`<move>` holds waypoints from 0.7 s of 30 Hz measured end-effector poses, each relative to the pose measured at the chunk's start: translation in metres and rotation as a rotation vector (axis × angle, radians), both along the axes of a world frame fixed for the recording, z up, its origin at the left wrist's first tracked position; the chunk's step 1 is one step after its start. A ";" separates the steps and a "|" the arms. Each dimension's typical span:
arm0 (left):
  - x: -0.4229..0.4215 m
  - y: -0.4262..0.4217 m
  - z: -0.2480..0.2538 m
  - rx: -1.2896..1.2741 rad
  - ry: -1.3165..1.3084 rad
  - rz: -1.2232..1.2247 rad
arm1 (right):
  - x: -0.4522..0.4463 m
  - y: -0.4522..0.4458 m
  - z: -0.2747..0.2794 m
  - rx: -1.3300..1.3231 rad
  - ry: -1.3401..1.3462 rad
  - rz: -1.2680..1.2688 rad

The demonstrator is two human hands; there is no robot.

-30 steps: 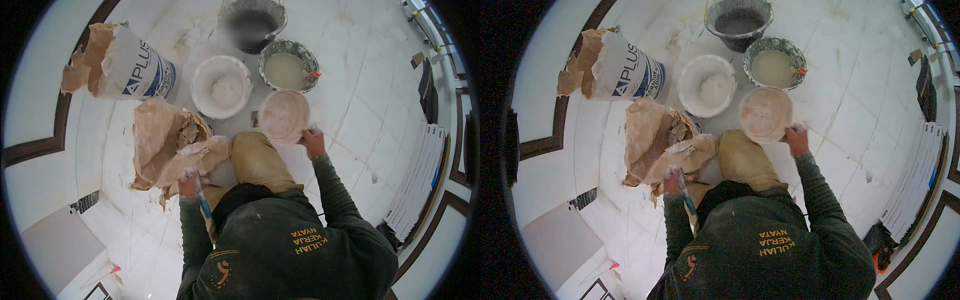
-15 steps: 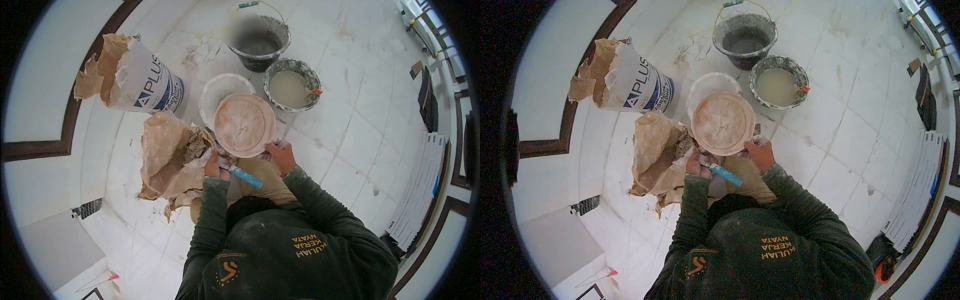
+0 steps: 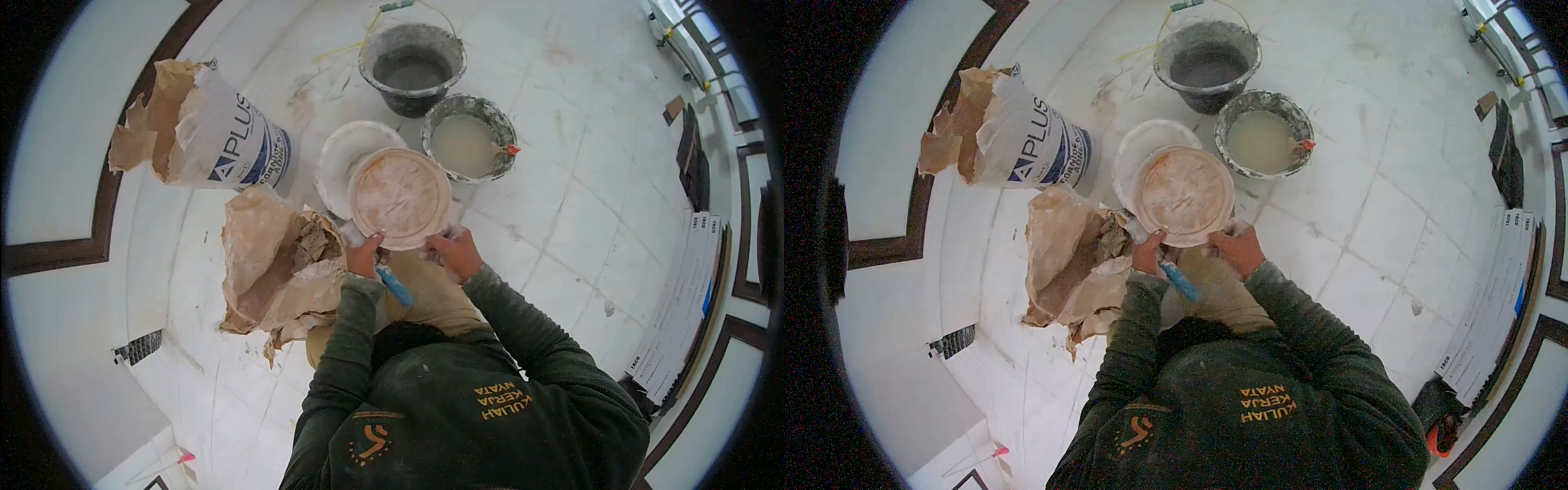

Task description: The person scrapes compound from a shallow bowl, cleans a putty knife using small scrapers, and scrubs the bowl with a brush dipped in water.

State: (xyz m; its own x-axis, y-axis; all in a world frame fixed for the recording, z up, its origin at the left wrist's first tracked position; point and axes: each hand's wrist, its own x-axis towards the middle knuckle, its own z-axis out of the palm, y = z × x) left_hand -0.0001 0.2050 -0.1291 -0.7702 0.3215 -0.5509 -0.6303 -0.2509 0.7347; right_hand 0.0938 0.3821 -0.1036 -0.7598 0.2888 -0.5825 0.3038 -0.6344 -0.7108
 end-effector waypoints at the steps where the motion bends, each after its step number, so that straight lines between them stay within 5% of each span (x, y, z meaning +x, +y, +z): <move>1: -0.004 -0.004 -0.009 -0.023 0.046 -0.012 | 0.000 0.011 0.005 0.220 0.080 0.179; 4: -0.012 -0.020 -0.034 -0.098 0.177 -0.036 | -0.012 0.076 -0.018 0.565 -0.054 0.173; 5: -0.013 -0.023 -0.032 -0.115 0.198 -0.031 | -0.020 0.118 -0.061 1.007 -0.146 0.068; 6: -0.014 -0.025 -0.031 -0.132 0.219 -0.026 | -0.027 0.144 -0.044 1.275 -0.140 -0.084; 8: -0.022 -0.026 -0.007 -0.084 -0.105 0.128 | -0.037 0.201 -0.088 1.765 -0.512 -0.165; 13: -0.019 -0.036 0.025 -0.116 -0.043 0.279 | -0.066 0.245 -0.129 1.733 -0.470 0.378; 18: -0.015 -0.062 0.008 -0.242 0.222 0.204 | -0.091 0.219 -0.150 1.643 -0.141 0.111; 21: -0.018 -0.059 0.041 -0.216 0.122 0.214 | -0.099 0.214 -0.139 1.526 -0.241 0.119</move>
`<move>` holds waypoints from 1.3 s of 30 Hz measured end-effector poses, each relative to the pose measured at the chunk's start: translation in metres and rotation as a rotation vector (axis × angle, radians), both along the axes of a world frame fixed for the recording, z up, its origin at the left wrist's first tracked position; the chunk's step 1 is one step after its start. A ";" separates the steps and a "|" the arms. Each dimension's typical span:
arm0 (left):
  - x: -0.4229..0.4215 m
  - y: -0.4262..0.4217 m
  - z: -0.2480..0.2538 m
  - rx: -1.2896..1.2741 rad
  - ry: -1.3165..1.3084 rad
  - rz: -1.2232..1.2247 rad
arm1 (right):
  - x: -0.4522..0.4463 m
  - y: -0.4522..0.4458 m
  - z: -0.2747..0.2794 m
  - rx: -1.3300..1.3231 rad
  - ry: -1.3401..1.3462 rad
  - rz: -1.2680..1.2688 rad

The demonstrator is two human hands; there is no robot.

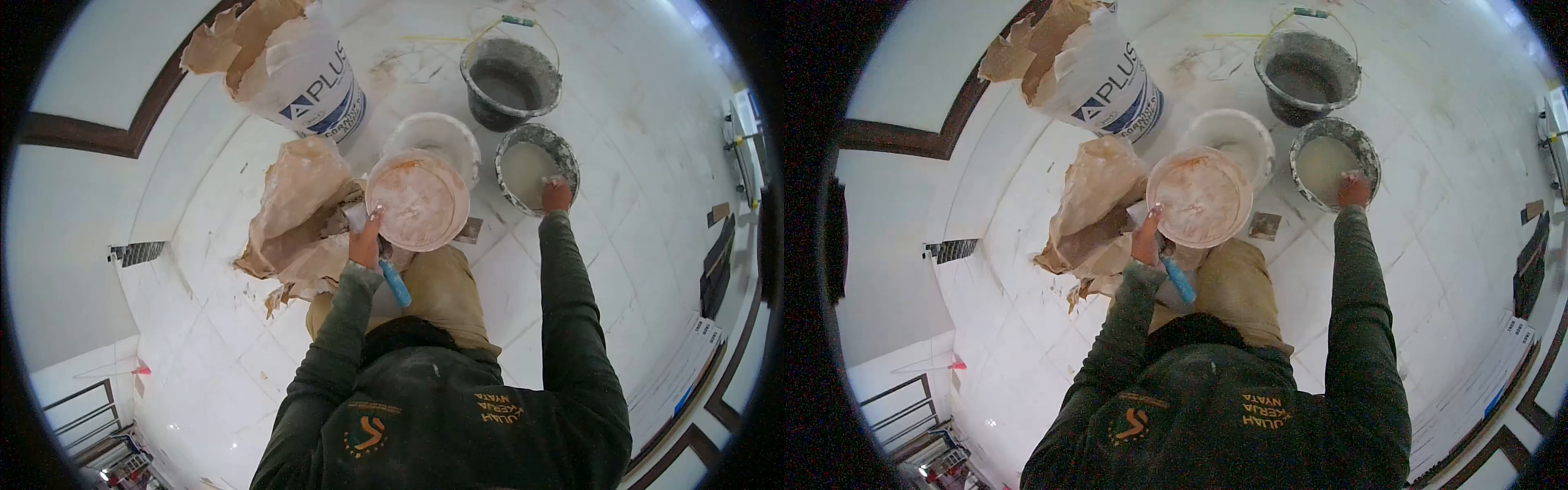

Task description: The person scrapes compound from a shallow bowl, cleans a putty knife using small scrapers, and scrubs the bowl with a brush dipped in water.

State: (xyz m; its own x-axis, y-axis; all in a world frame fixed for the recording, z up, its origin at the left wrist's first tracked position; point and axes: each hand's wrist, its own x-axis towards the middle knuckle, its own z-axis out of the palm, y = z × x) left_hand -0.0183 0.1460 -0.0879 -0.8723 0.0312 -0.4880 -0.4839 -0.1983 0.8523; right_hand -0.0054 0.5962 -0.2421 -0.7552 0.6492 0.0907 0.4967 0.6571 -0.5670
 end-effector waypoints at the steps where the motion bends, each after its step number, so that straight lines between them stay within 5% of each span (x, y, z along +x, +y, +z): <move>1: -0.002 0.000 0.008 -0.031 -0.110 -0.010 | 0.000 -0.004 0.017 -0.002 0.001 0.003; 4: -0.007 -0.006 0.008 -0.061 -0.190 -0.020 | 0.003 -0.030 0.086 0.136 0.128 0.051; 6: -0.010 -0.012 -0.024 -0.052 -0.164 -0.027 | 0.013 -0.042 0.107 0.050 0.461 -0.021; 9: -0.017 -0.025 -0.086 -0.439 0.532 0.153 | 0.026 -0.019 0.075 0.199 0.173 0.072; 13: -0.023 -0.038 0.002 -0.104 0.191 0.408 | 0.034 -0.015 0.071 0.129 0.408 0.027; 16: -0.019 -0.059 -0.008 -0.010 0.178 0.444 | 0.047 -0.002 0.063 0.114 0.392 -0.147; 19: -0.019 -0.062 -0.011 -0.071 0.013 0.418 | 0.059 -0.014 0.097 -0.507 0.723 -0.315; 23: -0.013 -0.054 -0.052 -0.082 0.252 0.299 | 0.070 -0.057 0.167 -0.972 1.033 -0.209; 26: -0.007 -0.055 -0.065 -0.404 0.414 0.082 | 0.072 -0.107 0.209 -1.080 1.031 0.022; 29: 0.006 -0.030 -0.008 -0.183 0.490 0.113 | 0.060 -0.178 0.260 -1.139 1.035 0.046; 31: 0.002 -0.037 -0.012 -0.173 0.437 0.106 | 0.056 -0.223 0.281 -1.127 0.992 0.090; 39: 0.003 -0.079 -0.061 -0.465 0.619 0.190 | 0.030 -0.320 0.258 -1.209 0.765 0.177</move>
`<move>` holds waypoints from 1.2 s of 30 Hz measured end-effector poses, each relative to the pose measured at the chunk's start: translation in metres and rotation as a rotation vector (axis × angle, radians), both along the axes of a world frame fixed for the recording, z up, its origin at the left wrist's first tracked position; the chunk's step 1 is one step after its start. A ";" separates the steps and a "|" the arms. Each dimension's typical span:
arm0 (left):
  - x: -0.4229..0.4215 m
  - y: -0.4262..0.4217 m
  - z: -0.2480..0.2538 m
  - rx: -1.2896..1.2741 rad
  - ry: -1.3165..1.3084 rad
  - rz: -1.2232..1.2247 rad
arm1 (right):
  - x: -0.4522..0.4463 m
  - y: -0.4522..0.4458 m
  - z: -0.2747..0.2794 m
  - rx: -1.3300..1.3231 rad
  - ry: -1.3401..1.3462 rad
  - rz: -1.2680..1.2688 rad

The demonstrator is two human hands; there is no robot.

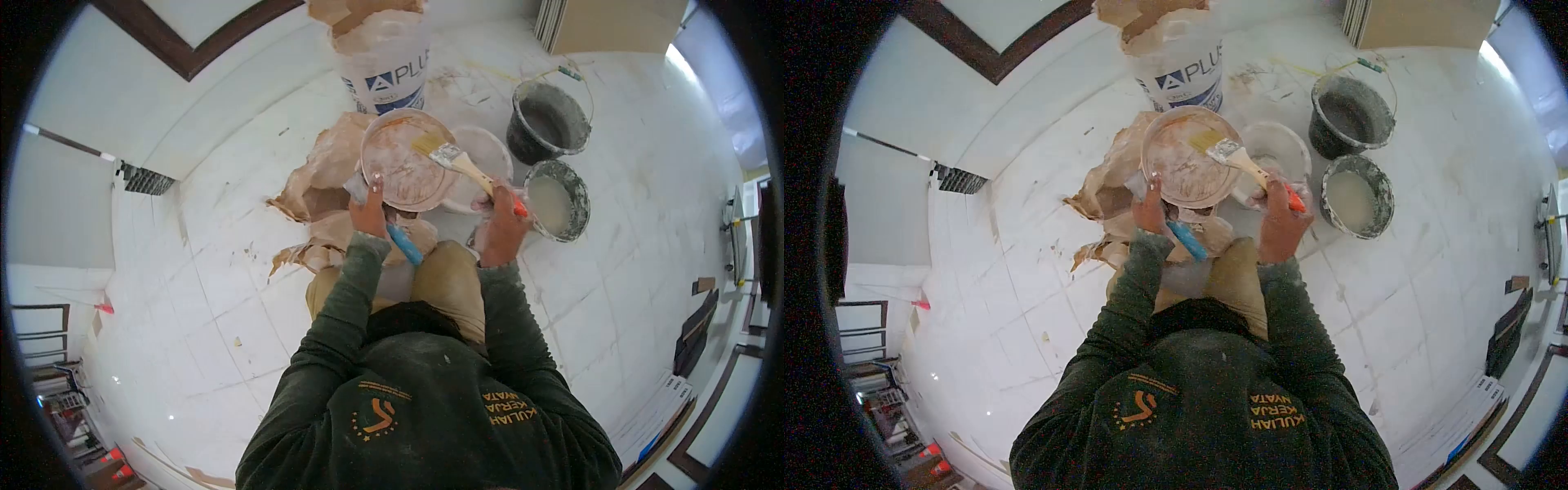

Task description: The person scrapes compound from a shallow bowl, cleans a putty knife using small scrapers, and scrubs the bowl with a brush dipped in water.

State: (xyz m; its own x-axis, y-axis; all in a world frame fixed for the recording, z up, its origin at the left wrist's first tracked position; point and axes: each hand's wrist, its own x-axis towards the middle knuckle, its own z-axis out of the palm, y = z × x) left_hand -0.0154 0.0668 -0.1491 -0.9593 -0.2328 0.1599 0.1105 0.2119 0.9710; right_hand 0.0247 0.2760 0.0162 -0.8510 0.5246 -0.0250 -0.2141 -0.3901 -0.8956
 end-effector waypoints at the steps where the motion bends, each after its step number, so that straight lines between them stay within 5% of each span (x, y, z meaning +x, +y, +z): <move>1: 0.005 -0.004 0.000 -0.032 0.012 0.002 | -0.005 -0.009 -0.008 -0.010 -0.030 -0.030; 2: 0.010 -0.006 0.012 -0.064 0.025 0.004 | -0.009 -0.018 -0.011 -0.019 -0.062 -0.062; 4: 0.025 -0.007 0.046 -0.876 0.221 0.003 | -0.017 -0.037 -0.013 0.050 -0.081 -0.096; 5: 0.027 -0.004 0.062 -0.872 0.221 0.006 | -0.019 -0.044 -0.014 0.114 -0.103 -0.132; 8: 0.021 -0.006 0.077 -0.294 0.007 -0.107 | -0.021 -0.054 -0.025 0.464 0.072 0.063; 14: -0.008 -0.048 0.011 -0.282 0.208 -0.020 | -0.005 -0.013 0.019 0.389 -0.120 0.575; 15: -0.005 -0.049 0.030 -0.682 0.374 0.067 | -0.004 -0.009 0.033 0.393 -0.124 0.579; 17: 0.003 -0.048 0.059 -1.083 0.527 0.158 | -0.003 -0.004 0.057 0.854 0.093 0.424; 18: 0.005 -0.045 0.070 -1.160 0.404 0.106 | -0.007 -0.003 0.063 0.855 0.092 0.428; 19: 0.007 -0.044 0.078 -1.233 0.281 0.052 | -0.015 -0.002 0.067 1.043 0.370 0.486; 20: 0.007 -0.044 0.084 -1.233 0.277 0.049 | -0.023 -0.001 0.069 1.220 0.654 0.538; 23: 0.004 -0.041 0.098 -1.115 0.484 0.046 | -0.047 0.006 0.059 1.464 0.734 0.684; 26: 0.002 -0.043 0.104 -0.652 0.385 -0.123 | -0.058 0.012 0.065 1.500 0.615 0.648; 29: 0.001 -0.041 0.097 -0.946 0.537 0.111 | -0.041 0.013 0.061 1.604 0.460 0.655; 32: -0.003 -0.031 0.091 -0.311 0.180 -0.026 | -0.034 -0.003 0.070 1.399 0.569 0.634; 36: 0.001 -0.023 0.091 -0.399 0.278 0.069 | -0.057 0.001 0.069 1.490 0.751 0.474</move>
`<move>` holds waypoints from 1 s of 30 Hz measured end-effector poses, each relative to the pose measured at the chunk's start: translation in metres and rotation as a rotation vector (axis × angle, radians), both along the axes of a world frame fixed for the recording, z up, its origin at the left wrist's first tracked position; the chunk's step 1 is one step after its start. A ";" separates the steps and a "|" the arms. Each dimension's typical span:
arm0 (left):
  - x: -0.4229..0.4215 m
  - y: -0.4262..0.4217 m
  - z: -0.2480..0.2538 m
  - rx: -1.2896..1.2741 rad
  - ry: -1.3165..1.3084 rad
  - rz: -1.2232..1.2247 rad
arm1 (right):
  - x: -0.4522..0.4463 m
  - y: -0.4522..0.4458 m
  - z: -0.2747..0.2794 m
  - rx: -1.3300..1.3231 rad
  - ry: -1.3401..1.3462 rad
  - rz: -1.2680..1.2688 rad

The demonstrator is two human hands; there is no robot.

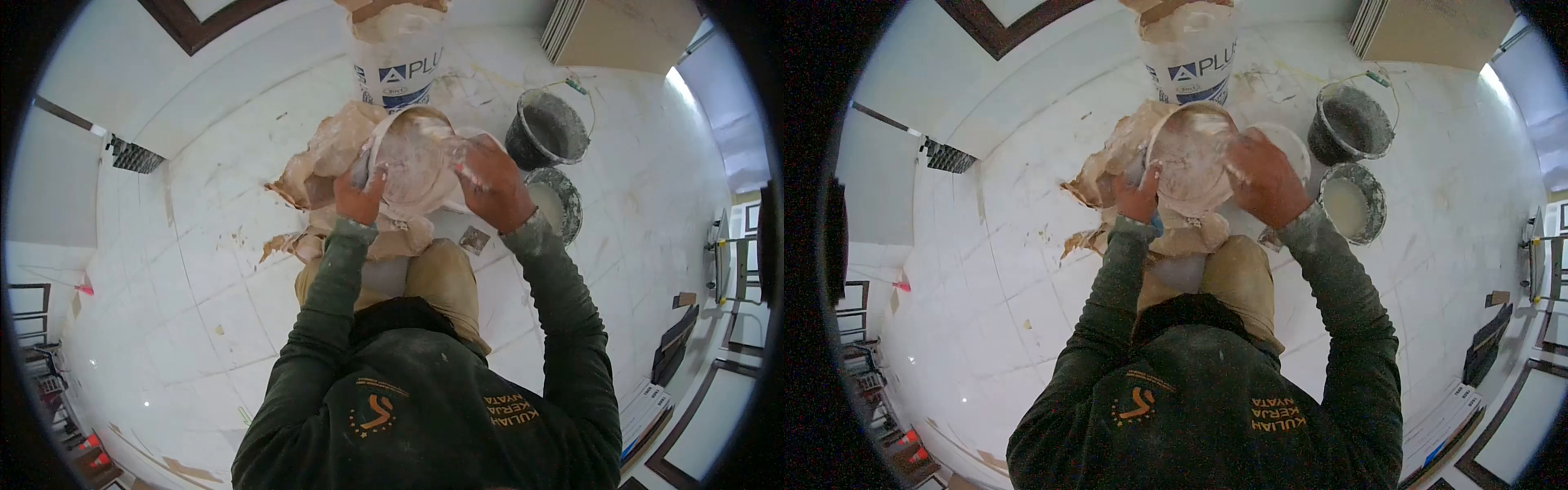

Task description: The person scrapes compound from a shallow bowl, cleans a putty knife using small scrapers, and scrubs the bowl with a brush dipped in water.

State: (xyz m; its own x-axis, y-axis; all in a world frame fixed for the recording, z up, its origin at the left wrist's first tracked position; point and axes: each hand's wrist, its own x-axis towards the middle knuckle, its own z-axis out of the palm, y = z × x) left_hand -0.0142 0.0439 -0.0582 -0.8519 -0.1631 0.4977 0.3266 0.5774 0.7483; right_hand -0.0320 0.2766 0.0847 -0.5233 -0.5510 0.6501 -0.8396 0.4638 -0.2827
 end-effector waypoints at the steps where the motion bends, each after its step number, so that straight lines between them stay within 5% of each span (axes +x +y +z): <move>1: 0.000 0.000 0.004 0.003 -0.021 0.057 | 0.001 0.005 -0.011 -0.001 0.004 -0.002; 5: -0.008 0.000 0.011 0.247 0.075 0.042 | 0.021 0.010 -0.022 0.005 -0.308 -0.162; 6: -0.011 -0.012 -0.013 -0.216 0.268 0.147 | 0.022 0.013 -0.023 -0.030 -0.255 -0.232; 8: -0.011 -0.016 -0.019 -0.687 0.441 0.231 | 0.029 0.007 -0.014 -0.474 -0.570 -0.294; 9: -0.012 -0.016 -0.022 -0.605 0.420 0.163 | 0.032 0.000 -0.017 -0.479 -0.580 -0.306; 11: -0.015 -0.013 -0.011 -0.527 0.412 0.081 | 0.032 -0.007 -0.019 -0.271 -0.175 -0.402; 13: -0.018 -0.014 -0.001 0.172 0.020 0.023 | 0.032 -0.008 -0.016 -0.201 -0.125 -0.283; 16: -0.033 -0.040 -0.035 0.352 0.064 -0.057 | 0.032 0.003 -0.035 -0.124 -0.421 0.093; 19: -0.038 -0.049 -0.052 0.389 0.051 -0.033 | 0.028 0.008 0.005 -0.013 -0.530 0.356; 22: -0.036 -0.037 -0.032 0.711 -0.095 -0.127 | 0.023 0.025 0.022 0.131 -0.232 0.180; 25: -0.032 -0.019 0.014 0.703 -0.067 -0.200 | 0.012 0.016 0.023 -0.144 -0.308 0.172; 30: -0.064 -0.040 -0.022 0.873 -0.171 -0.348 | 0.021 0.010 0.009 -0.074 -0.441 0.332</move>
